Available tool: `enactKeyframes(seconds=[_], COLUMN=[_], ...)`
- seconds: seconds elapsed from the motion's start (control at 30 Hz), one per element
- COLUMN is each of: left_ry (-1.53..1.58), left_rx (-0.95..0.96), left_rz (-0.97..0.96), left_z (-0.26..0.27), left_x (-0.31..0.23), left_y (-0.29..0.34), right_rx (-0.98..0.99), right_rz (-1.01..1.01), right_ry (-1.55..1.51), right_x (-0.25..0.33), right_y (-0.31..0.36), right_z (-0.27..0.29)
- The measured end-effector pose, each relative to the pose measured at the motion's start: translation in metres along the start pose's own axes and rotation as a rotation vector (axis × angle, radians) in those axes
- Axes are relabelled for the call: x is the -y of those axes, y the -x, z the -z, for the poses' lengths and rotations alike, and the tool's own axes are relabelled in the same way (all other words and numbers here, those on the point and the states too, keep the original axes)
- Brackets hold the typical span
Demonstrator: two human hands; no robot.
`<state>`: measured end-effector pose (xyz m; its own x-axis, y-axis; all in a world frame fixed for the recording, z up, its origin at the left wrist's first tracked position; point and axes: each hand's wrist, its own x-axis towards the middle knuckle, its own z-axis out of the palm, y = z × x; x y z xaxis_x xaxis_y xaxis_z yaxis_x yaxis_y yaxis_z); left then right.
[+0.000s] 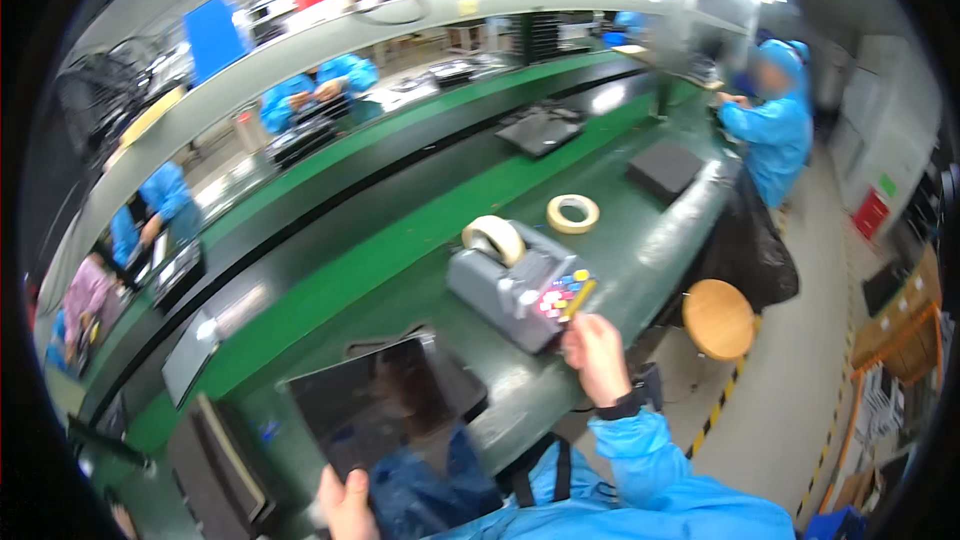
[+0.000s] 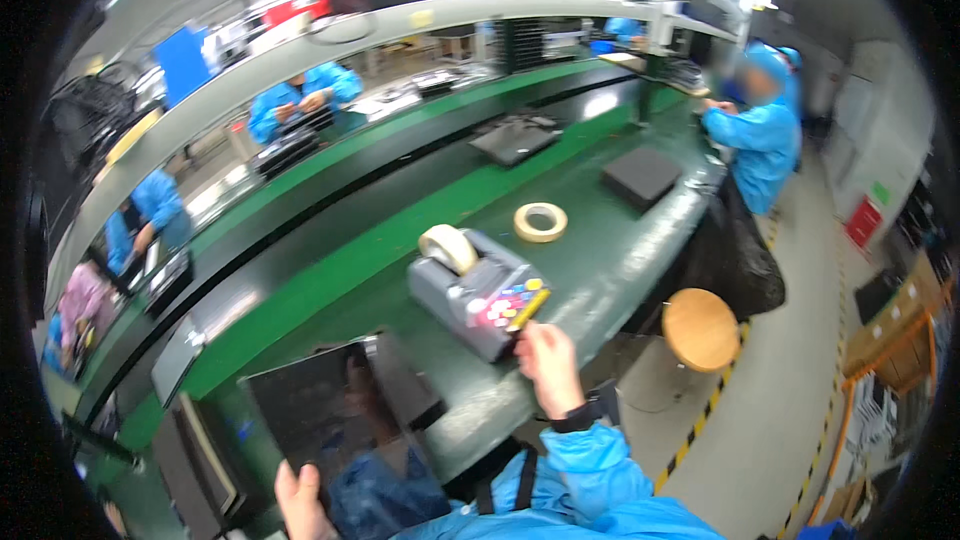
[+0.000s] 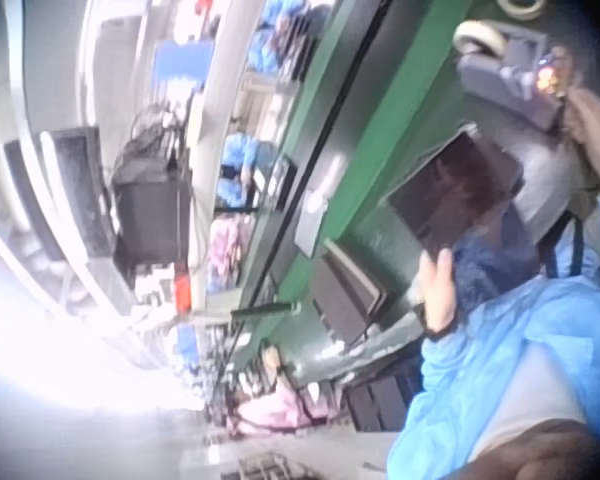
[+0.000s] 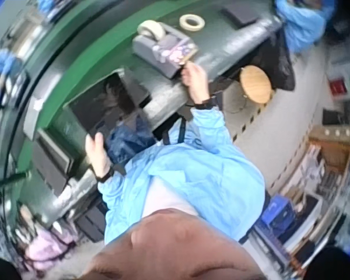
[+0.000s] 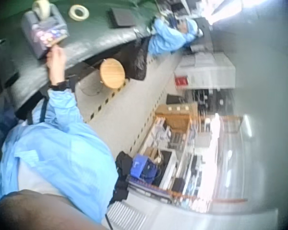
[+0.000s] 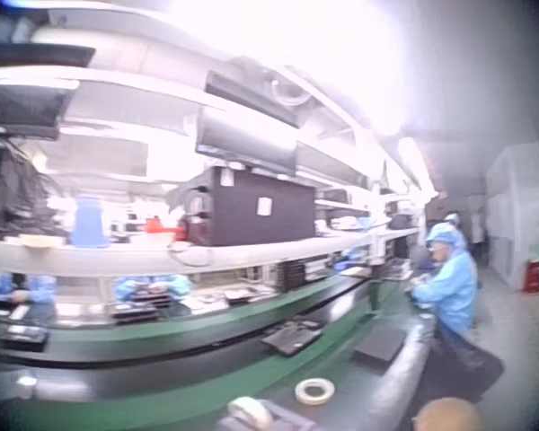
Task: Assembling and inspecting tablet components on an electronics assembly line.
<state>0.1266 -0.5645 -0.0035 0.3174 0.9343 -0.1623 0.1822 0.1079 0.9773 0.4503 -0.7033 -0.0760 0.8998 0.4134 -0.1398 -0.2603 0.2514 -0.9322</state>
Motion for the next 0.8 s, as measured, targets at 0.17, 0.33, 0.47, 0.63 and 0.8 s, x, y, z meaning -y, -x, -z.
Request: enactKeyframes(seconds=[0.17, 0.33, 0.47, 0.63, 0.8], left_ry=[0.144, 0.146, 0.144, 0.131, 0.121], left_rx=[0.269, 0.287, 0.308, 0.305, 0.273], left_rz=[-0.118, -0.08, -0.119, -0.139, -0.168], left_z=[-0.004, 0.005, -0.003, -0.005, -0.006], left_x=[-0.002, 0.007, 0.006, 0.007, 0.016], left_y=[-0.006, -0.005, -0.006, -0.002, -0.005], right_rx=[-0.259, 0.453, 0.455, 0.38, 0.308], right_rz=[0.396, 0.255, 0.312, 0.298, 0.235], right_ry=[0.14, 0.281, 0.375, 0.615, 0.417], right_x=[0.019, 0.035, 0.014, 0.014, -0.001], right_y=[0.016, 0.06, 0.053, 0.058, 0.06], right_z=[-0.007, -0.093, -0.101, -0.101, -0.109])
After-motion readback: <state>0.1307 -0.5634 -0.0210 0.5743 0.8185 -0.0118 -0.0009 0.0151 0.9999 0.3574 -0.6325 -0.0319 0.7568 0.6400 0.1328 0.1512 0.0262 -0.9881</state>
